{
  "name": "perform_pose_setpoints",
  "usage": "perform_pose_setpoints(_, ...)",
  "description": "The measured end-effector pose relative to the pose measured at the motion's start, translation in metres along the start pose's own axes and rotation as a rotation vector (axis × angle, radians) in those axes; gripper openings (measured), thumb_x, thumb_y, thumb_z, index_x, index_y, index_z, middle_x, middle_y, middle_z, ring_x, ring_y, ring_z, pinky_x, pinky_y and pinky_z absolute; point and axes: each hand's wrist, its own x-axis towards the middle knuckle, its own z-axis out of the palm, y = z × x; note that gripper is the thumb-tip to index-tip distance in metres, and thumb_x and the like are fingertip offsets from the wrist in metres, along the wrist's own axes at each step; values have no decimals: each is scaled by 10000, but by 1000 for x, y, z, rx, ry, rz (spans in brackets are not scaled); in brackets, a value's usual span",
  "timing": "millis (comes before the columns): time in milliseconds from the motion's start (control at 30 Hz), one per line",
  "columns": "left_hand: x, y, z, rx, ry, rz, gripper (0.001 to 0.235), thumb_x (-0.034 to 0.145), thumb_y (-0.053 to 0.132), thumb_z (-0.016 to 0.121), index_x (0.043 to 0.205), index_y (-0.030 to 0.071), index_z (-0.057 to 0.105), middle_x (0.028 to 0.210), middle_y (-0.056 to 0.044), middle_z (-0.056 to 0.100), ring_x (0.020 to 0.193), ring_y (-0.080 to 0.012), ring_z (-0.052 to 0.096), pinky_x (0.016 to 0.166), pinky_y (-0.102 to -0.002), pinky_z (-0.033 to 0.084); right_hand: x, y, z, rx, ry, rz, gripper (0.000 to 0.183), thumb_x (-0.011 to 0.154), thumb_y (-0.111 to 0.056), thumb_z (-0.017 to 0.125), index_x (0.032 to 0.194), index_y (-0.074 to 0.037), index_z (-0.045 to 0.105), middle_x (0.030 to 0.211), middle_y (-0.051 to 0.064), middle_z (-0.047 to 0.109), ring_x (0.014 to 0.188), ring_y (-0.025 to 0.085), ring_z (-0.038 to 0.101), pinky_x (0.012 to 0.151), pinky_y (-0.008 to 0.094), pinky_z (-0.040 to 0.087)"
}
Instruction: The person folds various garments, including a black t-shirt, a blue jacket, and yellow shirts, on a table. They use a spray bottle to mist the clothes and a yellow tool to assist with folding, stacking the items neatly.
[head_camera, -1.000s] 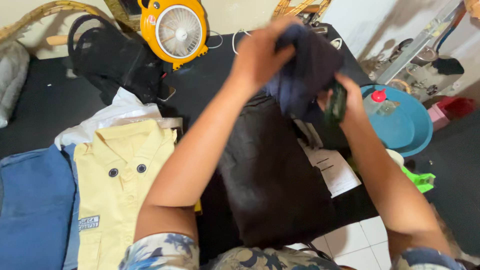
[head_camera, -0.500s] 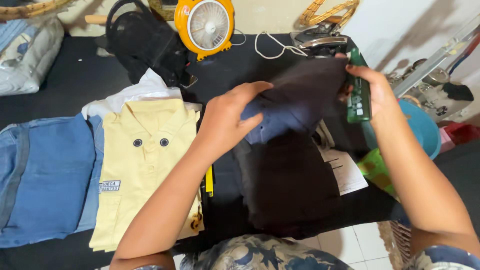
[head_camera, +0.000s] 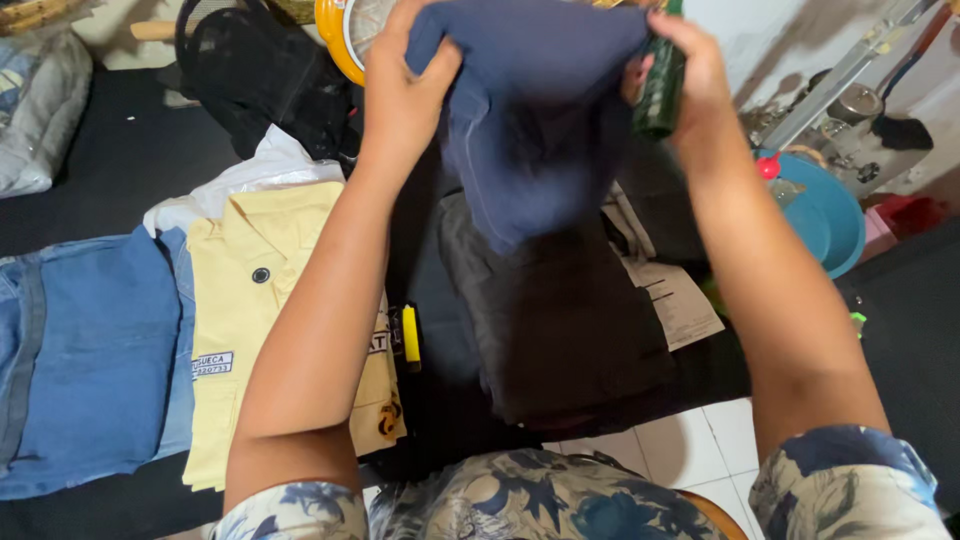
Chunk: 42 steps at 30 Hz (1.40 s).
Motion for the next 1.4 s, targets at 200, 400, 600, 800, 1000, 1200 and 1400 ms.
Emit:
perform_pose_setpoints(200, -95, 66, -3, 538, -341, 28, 607, 767, 61, 746, 1360, 112, 626, 1392, -107, 653, 1284, -333, 610, 1069, -443, 492, -42, -15, -41, -315, 296, 89, 174, 917, -252, 764, 1043, -144, 710, 735, -16, 596, 588, 125, 594, 570, 290, 544)
perform_pose_setpoints(400, -219, 77, 33, 389, -593, -330, 694, 700, 61, 810, 1361, 83, 601, 1376, -144, 640, 1269, -359, 603, 1047, -437, 499, -126, 76, -115, -692, 134, 594, 500, 833, -254, 702, 1329, -212, 651, 901, -79, 652, 616, 95, 535, 561, 268, 470)
perform_pose_setpoints(600, -273, 74, 45, 402, -677, -272, 753, 657, 146, 850, 1357, 41, 593, 1362, -177, 638, 1230, -401, 605, 987, -457, 507, -184, 90, -171, -356, -66, 645, 706, 828, -228, 728, 1495, -224, 497, 862, 30, 515, 556, 141, 508, 473, 282, 408)
perform_pose_setpoints(800, -259, 93, 48, 389, -830, -215, 730, 710, 228, 849, 1364, 33, 588, 1281, -173, 669, 1074, -347, 673, 864, -437, 541, -217, 85, -160, -453, -87, 538, 763, 787, -157, 747, 1500, -212, 481, 717, -14, 541, 554, 125, 522, 494, 268, 424)
perform_pose_setpoints(1000, -224, 95, 31, 152, -874, -370, 658, 756, 332, 832, 1334, 78, 645, 1146, -156, 727, 960, -336, 707, 822, -413, 555, -215, 74, -129, -1026, 18, 580, 722, 798, -197, 791, 1477, -254, 552, 772, 79, 608, 620, 188, 565, 584, 330, 483)
perform_pose_setpoints(1200, -184, 4, 23, 491, -318, -434, 352, 952, 317, 700, 1221, 91, 727, 1220, -117, 749, 1113, -323, 702, 954, -400, 560, -234, 52, -60, -1584, -88, -235, 741, 799, -269, 800, 1471, -149, 513, 1342, 140, 621, 1165, 356, 641, 902, 430, 533)
perform_pose_setpoints(1400, -180, -95, 39, 854, -696, -720, 535, 841, 466, 768, 1185, 67, 672, 1156, -149, 702, 1099, -368, 655, 894, -503, 515, -256, 97, -7, -1666, -377, -17, 699, 806, -373, 766, 1438, -201, 522, 1375, 82, 583, 994, 350, 698, 813, 439, 563)
